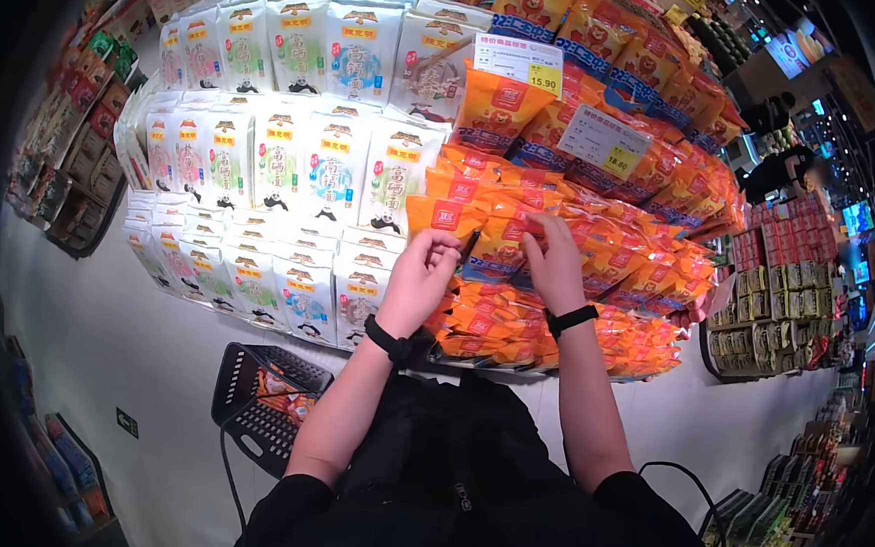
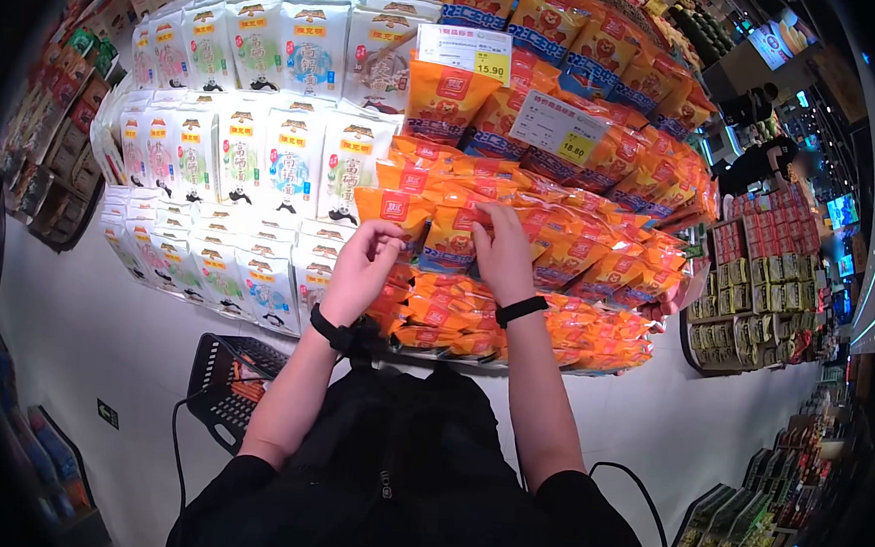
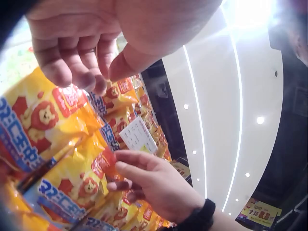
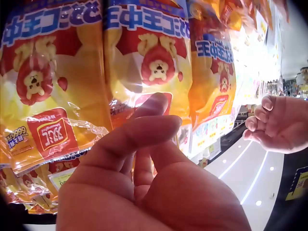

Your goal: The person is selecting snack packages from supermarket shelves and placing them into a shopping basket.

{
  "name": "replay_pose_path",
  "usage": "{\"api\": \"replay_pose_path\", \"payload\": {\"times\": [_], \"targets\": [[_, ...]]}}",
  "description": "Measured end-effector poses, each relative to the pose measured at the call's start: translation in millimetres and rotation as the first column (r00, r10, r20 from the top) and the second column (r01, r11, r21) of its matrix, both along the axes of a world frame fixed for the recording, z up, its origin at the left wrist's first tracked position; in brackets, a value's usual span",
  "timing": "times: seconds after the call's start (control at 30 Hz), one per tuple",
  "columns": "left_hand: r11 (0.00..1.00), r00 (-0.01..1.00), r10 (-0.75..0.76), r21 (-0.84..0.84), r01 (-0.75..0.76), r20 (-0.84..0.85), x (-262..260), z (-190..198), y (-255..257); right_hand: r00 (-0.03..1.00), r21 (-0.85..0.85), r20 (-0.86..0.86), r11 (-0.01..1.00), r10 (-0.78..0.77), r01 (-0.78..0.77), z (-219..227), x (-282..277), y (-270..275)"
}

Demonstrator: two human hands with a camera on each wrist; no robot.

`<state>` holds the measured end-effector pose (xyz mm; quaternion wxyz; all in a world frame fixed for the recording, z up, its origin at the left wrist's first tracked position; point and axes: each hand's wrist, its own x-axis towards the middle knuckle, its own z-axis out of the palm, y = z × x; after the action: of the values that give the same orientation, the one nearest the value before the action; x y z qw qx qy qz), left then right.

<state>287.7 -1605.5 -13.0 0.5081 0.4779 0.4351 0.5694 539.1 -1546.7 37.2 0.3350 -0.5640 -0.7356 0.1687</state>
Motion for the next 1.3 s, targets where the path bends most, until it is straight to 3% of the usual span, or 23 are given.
{"api": "replay_pose_path", "payload": {"times": [0.03, 0.13, 0.27, 0.37, 0.5, 0.6, 0.63, 0.7, 0.77, 0.87, 0.9, 0.93, 0.97, 1.0, 1.07, 1.23, 1.3], "targets": [[0.995, 0.990, -0.083, -0.065, 0.076, -0.118, 8, -2, -2, 0.999, 0.077, 0.000, 0.996, 0.048, -0.048, -1, 1, 2], [0.999, 0.966, -0.044, -0.036, 0.036, -0.253, 36, 1, -4, 0.993, 0.103, 0.064, 0.989, 0.103, -0.109, 1, 7, 12], [1.000, 0.967, 0.001, -0.029, -0.008, -0.254, 46, -6, 4, 0.965, -0.058, -0.209, 0.983, 0.157, -0.173, 4, 10, 19], [0.998, 0.984, 0.013, -0.059, -0.024, -0.178, 57, -6, 12, 0.912, 0.031, -0.329, 0.968, 0.247, -0.250, 7, 15, 17], [0.995, 0.923, 0.098, 0.016, -0.099, -0.372, 66, -4, 22, 0.835, 0.291, -0.390, 0.912, 0.389, -0.289, 26, 21, 22], [0.999, 0.952, 0.040, -0.011, -0.046, -0.304, 86, 42, 12, 0.777, 0.377, -0.358, 0.841, 0.519, -0.388, 89, 29, 2], [0.998, 0.958, 0.034, 0.056, -0.018, -0.285, 93, 60, 8, 0.725, 0.399, -0.350, 0.795, 0.593, -0.457, 103, 30, -7], [0.966, 0.916, 0.201, 0.228, -0.126, -0.346, 90, 47, -6, 0.648, 0.392, -0.394, 0.757, 0.652, -0.523, 122, 33, -32], [0.887, 0.845, 0.360, 0.427, -0.178, -0.396, 94, 62, -23, 0.582, 0.447, -0.416, 0.714, 0.699, -0.538, 134, 42, -54], [0.950, 0.943, 0.293, 0.157, -0.269, -0.159, 100, 75, -69, 0.356, 0.284, -0.774, 0.789, 0.524, -0.545, 119, 63, -88], [0.958, 0.920, 0.286, 0.098, -0.269, -0.268, 88, 66, -85, 0.348, 0.243, -0.829, 0.843, 0.437, -0.480, 103, 69, -92], [0.955, 0.900, 0.296, 0.077, -0.287, -0.319, 79, 53, -104, 0.204, 0.080, -0.957, 0.861, 0.208, -0.502, 78, 78, -92], [0.946, 0.928, 0.317, -0.009, -0.325, -0.195, 75, 47, -116, 0.068, -0.085, -0.996, 0.835, -0.057, -0.544, 52, 87, -92], [0.931, 0.936, 0.345, -0.099, -0.350, -0.067, 72, 44, -126, 0.103, -0.226, -0.974, 0.812, -0.203, -0.539, 27, 93, -93], [0.908, 0.921, 0.389, -0.163, -0.385, -0.004, 60, 33, -145, 0.170, -0.489, -0.865, 0.714, -0.473, -0.500, -5, 101, -97], [0.908, 0.935, 0.349, -0.226, -0.352, -0.054, 22, 27, -169, 0.338, -0.441, -0.893, 0.721, -0.296, -0.534, 17, 89, -122], [0.921, 0.931, 0.351, -0.217, -0.323, 0.105, 14, 21, -164, 0.430, -0.453, -0.871, 0.723, -0.235, -0.521, 19, 76, -114]]}}
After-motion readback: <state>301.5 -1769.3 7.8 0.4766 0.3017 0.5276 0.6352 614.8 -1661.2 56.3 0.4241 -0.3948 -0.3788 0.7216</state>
